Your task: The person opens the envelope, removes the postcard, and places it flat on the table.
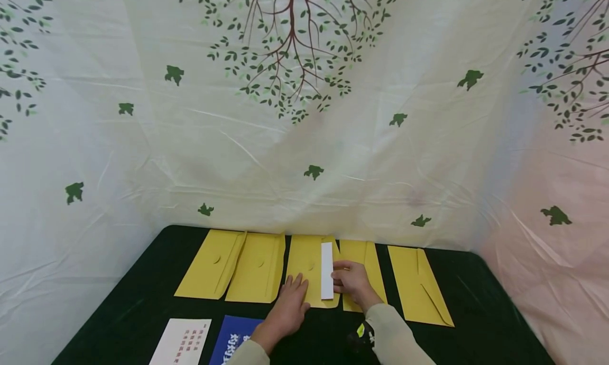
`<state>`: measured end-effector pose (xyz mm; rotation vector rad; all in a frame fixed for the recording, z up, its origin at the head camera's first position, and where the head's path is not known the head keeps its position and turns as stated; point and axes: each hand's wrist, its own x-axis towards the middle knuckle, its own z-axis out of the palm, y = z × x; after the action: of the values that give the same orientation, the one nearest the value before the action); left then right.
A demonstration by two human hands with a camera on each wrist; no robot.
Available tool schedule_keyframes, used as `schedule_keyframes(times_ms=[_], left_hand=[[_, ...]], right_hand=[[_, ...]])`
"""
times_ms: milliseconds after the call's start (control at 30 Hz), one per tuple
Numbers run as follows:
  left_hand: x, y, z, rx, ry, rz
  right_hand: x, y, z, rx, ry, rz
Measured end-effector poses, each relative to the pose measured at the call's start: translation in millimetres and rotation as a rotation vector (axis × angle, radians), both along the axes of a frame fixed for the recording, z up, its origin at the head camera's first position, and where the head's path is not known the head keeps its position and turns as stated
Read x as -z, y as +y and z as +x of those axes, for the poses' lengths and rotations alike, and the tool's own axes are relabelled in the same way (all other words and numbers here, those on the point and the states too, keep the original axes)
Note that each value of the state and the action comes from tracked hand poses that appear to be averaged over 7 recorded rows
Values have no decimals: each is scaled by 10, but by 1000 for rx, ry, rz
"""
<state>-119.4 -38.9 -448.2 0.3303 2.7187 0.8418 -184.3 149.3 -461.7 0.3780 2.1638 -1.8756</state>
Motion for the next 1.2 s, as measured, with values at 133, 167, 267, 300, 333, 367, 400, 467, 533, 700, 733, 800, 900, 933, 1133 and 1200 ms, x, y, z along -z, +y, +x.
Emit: schedule_keyframes(times_ms=[133, 167, 267, 300, 333, 367, 400, 467, 533, 700, 733, 800, 900, 933, 1133, 1200], left_hand=[[11, -23, -54, 15, -3, 2], [13, -31, -68, 20, -2, 2], [29, -48, -103, 31, 5, 0], [32, -52, -112, 34, 9, -1], [38, -56, -122, 38, 15, -2], [49, -60, -132, 41, 18, -3], [55, -63, -141, 45, 24, -3], [61, -70, -159, 50, 33, -3], [76, -75, -176, 52, 37, -2], [107, -82, -214, 56, 33, 1], [107, -82, -213, 56, 33, 2], [107, -83, -212, 56, 32, 3], [106, -87, -211, 57, 32, 3], [106, -89, -210, 58, 33, 3], [100, -95, -205, 60, 42, 3], [93, -94, -201, 58, 39, 6]], right_hand=[[-1, -11, -27, 19, -4, 3], [-7, -15, -31, 22, -5, 5], [-14, -22, -46, 34, -14, 15], [-14, -22, -51, 37, -15, 19], [-17, -23, -56, 39, -15, 21], [-18, -23, -60, 42, -15, 23], [-19, -24, -64, 47, -17, 23], [-23, -24, -73, 55, -16, 21], [-27, -24, -82, 59, -15, 19], [-32, -21, -104, 69, -17, 21], [-32, -19, -101, 68, -16, 22], [-35, -14, -98, 70, -15, 25], [-35, -11, -90, 68, -13, 29], [-36, -10, -86, 66, -12, 32], [-50, 2, -80, 72, -18, 37], [-57, 8, -79, 75, -23, 42]])
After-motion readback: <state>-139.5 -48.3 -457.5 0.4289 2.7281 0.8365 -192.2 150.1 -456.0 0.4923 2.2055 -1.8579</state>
